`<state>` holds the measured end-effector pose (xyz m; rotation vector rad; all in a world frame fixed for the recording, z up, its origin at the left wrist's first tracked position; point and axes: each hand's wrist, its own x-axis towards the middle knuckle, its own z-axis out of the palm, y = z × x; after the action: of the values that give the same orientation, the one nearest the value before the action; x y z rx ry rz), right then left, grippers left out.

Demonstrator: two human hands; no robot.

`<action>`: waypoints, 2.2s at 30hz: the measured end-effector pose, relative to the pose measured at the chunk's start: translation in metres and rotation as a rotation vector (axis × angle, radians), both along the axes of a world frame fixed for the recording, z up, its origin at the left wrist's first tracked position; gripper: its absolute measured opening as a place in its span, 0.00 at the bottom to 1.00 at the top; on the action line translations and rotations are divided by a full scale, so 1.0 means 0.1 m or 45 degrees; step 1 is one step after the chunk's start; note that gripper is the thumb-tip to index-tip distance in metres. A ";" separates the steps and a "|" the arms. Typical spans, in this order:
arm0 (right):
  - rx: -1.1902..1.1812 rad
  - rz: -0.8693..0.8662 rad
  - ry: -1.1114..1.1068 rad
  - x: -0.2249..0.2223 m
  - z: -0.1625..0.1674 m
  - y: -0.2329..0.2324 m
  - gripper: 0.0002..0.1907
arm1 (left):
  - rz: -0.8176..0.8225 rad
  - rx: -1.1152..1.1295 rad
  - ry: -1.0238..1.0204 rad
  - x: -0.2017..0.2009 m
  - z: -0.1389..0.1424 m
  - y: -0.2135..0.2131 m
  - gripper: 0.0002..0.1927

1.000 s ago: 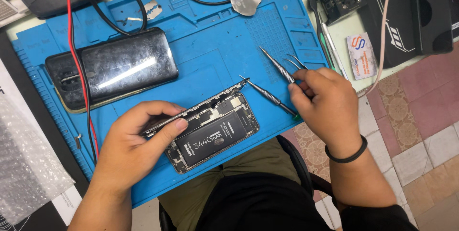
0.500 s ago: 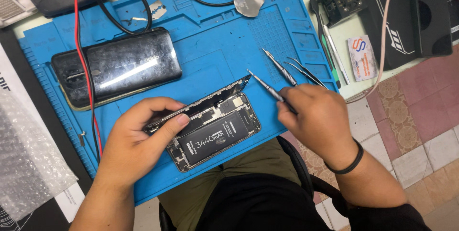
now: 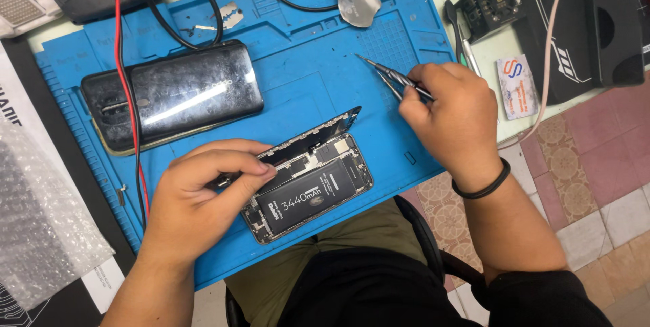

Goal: The person uses a screwdriver and tweezers to adjust internal components of a disassembled smartphone on a blue work mat. They repeatedly open and close the screen, probe connectors, and test the device by powering it on and off.

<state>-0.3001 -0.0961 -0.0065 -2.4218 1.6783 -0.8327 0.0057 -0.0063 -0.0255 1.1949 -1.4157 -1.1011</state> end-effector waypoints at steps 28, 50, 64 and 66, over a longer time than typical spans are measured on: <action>1.284 0.153 -1.122 0.02 -0.25 0.72 0.12 | -0.061 -0.064 -0.099 0.02 0.19 0.03 0.11; 1.279 0.234 -1.009 0.14 -0.26 0.65 0.10 | -0.089 -0.114 -0.165 0.04 0.16 0.02 0.08; 0.945 0.436 -0.677 0.17 -0.05 0.52 0.10 | -0.105 -0.208 -0.218 0.03 0.18 0.03 0.09; 0.950 0.448 -0.708 0.16 -0.01 0.52 0.10 | -0.092 -0.179 -0.221 0.02 0.19 0.03 0.10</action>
<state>-0.2837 -0.0446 -0.0076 -1.6862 1.0462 -0.5943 0.0077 -0.0035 -0.0060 1.1682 -1.6524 -0.9478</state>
